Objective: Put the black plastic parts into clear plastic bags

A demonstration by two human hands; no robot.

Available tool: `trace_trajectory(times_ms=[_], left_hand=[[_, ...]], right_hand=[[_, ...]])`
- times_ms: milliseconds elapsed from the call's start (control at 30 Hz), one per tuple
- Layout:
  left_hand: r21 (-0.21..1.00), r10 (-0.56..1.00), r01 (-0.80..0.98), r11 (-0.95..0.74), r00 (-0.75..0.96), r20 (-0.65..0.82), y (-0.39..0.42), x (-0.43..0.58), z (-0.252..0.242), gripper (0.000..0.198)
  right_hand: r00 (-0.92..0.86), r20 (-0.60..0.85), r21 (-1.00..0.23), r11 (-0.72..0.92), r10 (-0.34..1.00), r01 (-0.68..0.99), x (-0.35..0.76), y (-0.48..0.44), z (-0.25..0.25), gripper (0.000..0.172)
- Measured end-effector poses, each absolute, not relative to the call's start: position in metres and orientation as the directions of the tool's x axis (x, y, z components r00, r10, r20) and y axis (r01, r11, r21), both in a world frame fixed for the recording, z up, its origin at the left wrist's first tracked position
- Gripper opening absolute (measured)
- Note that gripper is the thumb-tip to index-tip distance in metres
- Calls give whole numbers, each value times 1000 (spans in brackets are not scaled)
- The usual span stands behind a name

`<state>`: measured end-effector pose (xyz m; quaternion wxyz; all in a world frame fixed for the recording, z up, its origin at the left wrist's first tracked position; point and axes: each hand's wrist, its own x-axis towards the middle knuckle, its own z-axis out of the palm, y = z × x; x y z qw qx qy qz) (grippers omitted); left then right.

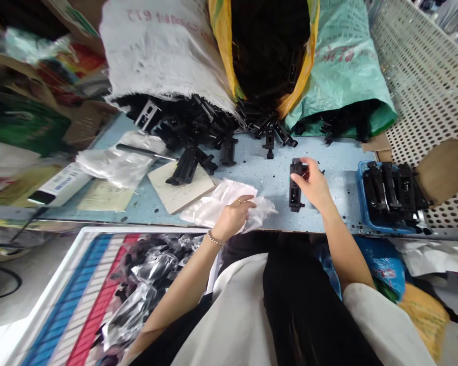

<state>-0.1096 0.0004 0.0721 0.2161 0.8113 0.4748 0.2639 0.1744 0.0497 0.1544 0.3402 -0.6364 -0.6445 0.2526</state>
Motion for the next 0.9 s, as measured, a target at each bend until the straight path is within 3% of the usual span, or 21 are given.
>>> trace_trajectory(times_ms=[67,133,267,367,500,633,700,767,900], left_hand=[[653,892,618,-438,390,229,5,-106,75,39],[719,916,579,-385,336,220,9,-100,78,31],[840,968,495,-222,212,131,15,-85,84,22],[840,983,518,-162,157,93,17,-80,85,26],[693,941,637,-337,256,221,18,-86,78,26],[658,888,612,-439,405,217,17,-95,70,40],[684,906,618,-388,392,160,15,-97,70,43],[717,939,632,-293,333,89,13,-97,72,33],[793,985,603,-80,172,-31,12,-93,76,12]], right_hand=[[148,251,-901,175,957,397,175,32,176,47],[239,312,-941,263,920,213,169,17,189,46],[273,276,-961,255,922,109,150,0,180,49],[289,246,-963,200,925,182,147,-3,153,50],[333,236,-935,121,913,333,163,-9,116,53],[265,132,-877,-11,955,480,185,-22,106,82],[222,6,-772,-136,975,621,195,-29,112,87],[212,-75,-596,-214,974,774,203,-36,118,78],[126,-29,-322,-129,992,938,204,-45,118,61]])
